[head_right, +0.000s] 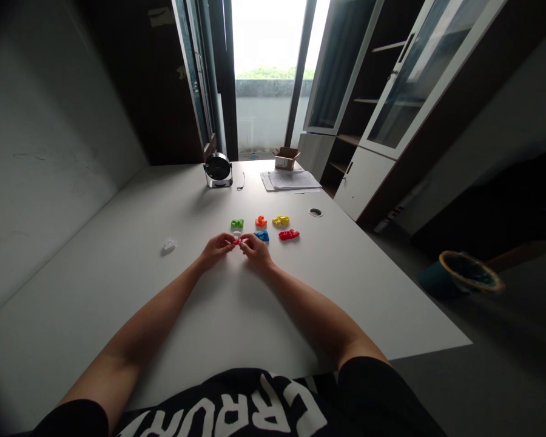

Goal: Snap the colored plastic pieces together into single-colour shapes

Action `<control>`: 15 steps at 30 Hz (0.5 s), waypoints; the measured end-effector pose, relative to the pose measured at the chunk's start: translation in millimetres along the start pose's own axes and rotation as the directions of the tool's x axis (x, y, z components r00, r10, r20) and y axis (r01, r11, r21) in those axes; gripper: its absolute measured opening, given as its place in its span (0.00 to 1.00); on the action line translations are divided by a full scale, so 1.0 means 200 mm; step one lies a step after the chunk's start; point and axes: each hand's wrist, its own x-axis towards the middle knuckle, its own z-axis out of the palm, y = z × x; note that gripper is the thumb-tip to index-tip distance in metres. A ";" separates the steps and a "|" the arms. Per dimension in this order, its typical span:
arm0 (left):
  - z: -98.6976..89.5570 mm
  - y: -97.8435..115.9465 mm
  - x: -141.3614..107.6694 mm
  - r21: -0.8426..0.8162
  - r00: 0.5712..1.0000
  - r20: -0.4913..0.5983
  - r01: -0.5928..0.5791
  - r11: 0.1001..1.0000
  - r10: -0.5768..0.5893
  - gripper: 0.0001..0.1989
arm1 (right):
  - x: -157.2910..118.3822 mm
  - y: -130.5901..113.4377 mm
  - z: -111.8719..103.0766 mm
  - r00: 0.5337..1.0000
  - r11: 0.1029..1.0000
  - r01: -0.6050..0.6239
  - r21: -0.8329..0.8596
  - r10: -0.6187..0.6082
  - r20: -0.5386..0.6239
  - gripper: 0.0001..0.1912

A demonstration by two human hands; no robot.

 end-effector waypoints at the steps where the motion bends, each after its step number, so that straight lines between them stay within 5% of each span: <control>1: 0.00 0.00 0.00 0.000 1.000 -0.004 -0.003 1.000 0.003 0.16 | 0.00 0.00 0.00 1.000 1.000 0.001 -0.002 -0.001 0.001 0.19; 15: 0.00 -0.02 0.01 -0.093 1.000 -0.001 0.009 0.996 -0.010 0.14 | 0.00 0.02 0.00 0.998 0.999 0.035 0.013 -0.036 0.046 0.17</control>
